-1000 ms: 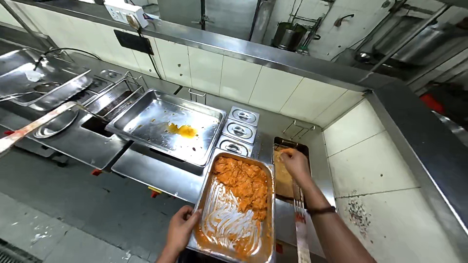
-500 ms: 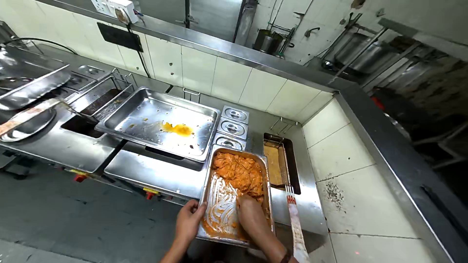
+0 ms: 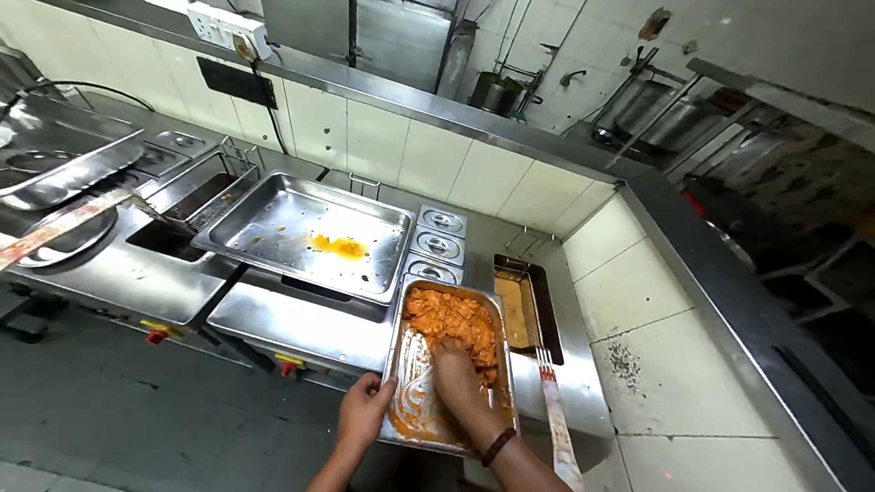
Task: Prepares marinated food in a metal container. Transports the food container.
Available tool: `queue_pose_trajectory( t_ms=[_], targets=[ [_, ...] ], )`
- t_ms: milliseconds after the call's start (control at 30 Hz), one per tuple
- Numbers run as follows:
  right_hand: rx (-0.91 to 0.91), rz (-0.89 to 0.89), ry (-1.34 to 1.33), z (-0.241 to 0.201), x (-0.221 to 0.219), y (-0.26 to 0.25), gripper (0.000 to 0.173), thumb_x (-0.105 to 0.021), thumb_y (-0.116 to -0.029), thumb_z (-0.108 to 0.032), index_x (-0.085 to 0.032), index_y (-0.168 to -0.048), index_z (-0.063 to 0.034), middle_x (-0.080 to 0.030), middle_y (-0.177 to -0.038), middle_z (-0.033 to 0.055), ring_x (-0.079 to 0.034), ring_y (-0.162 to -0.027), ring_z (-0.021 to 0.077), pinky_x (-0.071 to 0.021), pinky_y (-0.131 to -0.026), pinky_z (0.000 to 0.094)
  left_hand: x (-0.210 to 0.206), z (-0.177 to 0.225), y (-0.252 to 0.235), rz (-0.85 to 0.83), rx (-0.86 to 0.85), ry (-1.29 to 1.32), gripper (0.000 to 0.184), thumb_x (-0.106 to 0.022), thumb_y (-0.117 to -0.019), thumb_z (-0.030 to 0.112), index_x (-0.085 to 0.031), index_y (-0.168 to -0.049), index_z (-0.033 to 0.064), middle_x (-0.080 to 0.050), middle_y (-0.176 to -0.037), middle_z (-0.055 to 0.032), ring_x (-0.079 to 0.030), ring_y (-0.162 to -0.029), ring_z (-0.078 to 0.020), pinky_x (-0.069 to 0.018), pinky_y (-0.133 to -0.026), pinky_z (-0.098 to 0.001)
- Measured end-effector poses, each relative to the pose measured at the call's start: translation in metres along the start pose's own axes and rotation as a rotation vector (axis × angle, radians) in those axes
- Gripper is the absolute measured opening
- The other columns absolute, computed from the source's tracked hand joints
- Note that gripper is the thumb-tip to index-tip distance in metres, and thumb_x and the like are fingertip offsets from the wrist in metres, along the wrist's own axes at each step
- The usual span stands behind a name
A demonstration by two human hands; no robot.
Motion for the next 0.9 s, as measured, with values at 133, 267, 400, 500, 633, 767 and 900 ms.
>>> queue_pose_trajectory(
  t_ms=[133, 267, 400, 500, 633, 767, 900],
  targets=[
    [0.019, -0.008, -0.004, 0.003, -0.003, 0.016, 0.029, -0.052, -0.1007, -0.015, -0.072, -0.119, -0.0059, -0.070, -0.124, 0.0133, -0.067, -0.116, 0.0297, -0.0552, -0.100, 0.0445, -0.002, -0.001, 0.000, 0.001, 0.003, 0.001, 0.040, -0.070, -0.0864, 0.054, -0.067, -0.084, 0.0140, -0.061, -0.069, 0.0001, -0.060, -0.064, -0.0162, -0.0528, -0.064, -0.0416],
    [0.126, -0.145, -0.089, 0.010, 0.001, 0.040, 0.027, -0.054, -0.0999, -0.020, -0.074, -0.113, -0.0071, -0.070, -0.119, 0.0143, -0.067, -0.113, 0.0288, -0.0547, -0.100, 0.0448, -0.002, -0.003, 0.002, 0.009, 0.002, 0.032, 0.040, -0.070, -0.0859, 0.054, -0.067, -0.084, 0.0144, -0.061, -0.069, 0.0001, -0.061, -0.064, -0.0163, -0.0534, -0.064, -0.0415],
    [0.050, -0.396, -0.122, 0.029, 0.026, 0.063, 0.033, -0.058, -0.0982, -0.035, -0.075, -0.103, -0.0074, -0.072, -0.109, 0.0136, -0.068, -0.108, 0.0304, -0.0529, -0.096, 0.0530, -0.003, -0.004, 0.002, 0.005, 0.006, 0.037, 0.039, -0.071, -0.0861, 0.052, -0.066, -0.083, 0.0138, -0.061, -0.069, -0.0003, -0.061, -0.064, -0.0166, -0.0530, -0.064, -0.0420],
    [-0.300, -0.319, -0.061, 0.043, 0.040, 0.065, 0.047, -0.061, -0.0967, -0.044, -0.071, -0.112, -0.0005, -0.069, -0.117, 0.0196, -0.067, -0.113, 0.0351, -0.0541, -0.097, 0.0537, -0.004, -0.004, 0.002, 0.007, 0.004, 0.046, 0.039, -0.071, -0.0863, 0.052, -0.066, -0.083, 0.0139, -0.060, -0.069, -0.0004, -0.060, -0.064, -0.0165, -0.0525, -0.064, -0.0414],
    [-0.431, -0.243, 0.045, 0.040, 0.017, 0.067, 0.032, -0.057, -0.0965, -0.017, -0.066, -0.118, 0.0054, -0.062, -0.127, 0.0254, -0.065, -0.115, 0.0397, -0.0574, -0.092, 0.0533, -0.003, -0.003, 0.004, 0.025, -0.003, 0.021, 0.039, -0.071, -0.0852, 0.053, -0.067, -0.083, 0.0143, -0.062, -0.070, 0.0000, -0.061, -0.065, -0.0165, -0.0530, -0.064, -0.0421],
    [-0.409, -0.297, 0.086, 0.026, 0.022, 0.069, 0.023, -0.054, -0.0968, -0.008, -0.069, -0.107, 0.0052, -0.065, -0.121, 0.0236, -0.067, -0.111, 0.0380, -0.0572, -0.090, 0.0510, -0.003, -0.004, 0.004, 0.035, -0.007, 0.018, 0.040, -0.071, -0.0850, 0.054, -0.066, -0.082, 0.0143, -0.060, -0.067, 0.0004, -0.060, -0.063, -0.0159, -0.0519, -0.063, -0.0411],
    [-0.286, -0.436, 0.021, 0.015, 0.025, 0.075, 0.026, -0.060, -0.0954, -0.019, -0.071, -0.102, 0.0027, -0.069, -0.114, 0.0234, -0.068, -0.109, 0.0398, -0.0550, -0.091, 0.0582, -0.003, -0.005, 0.000, 0.018, -0.011, 0.033, 0.041, -0.070, -0.0862, 0.054, -0.067, -0.084, 0.0123, -0.061, -0.069, -0.0017, -0.061, -0.064, -0.0181, -0.0532, -0.064, -0.0433]
  ],
)
Point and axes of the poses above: each hand's wrist, its own y-axis away from the middle knuckle, its own x-axis out of the back of the hand, z = x × y, the point moved 4 cm from there along -y, towards the middle knuckle
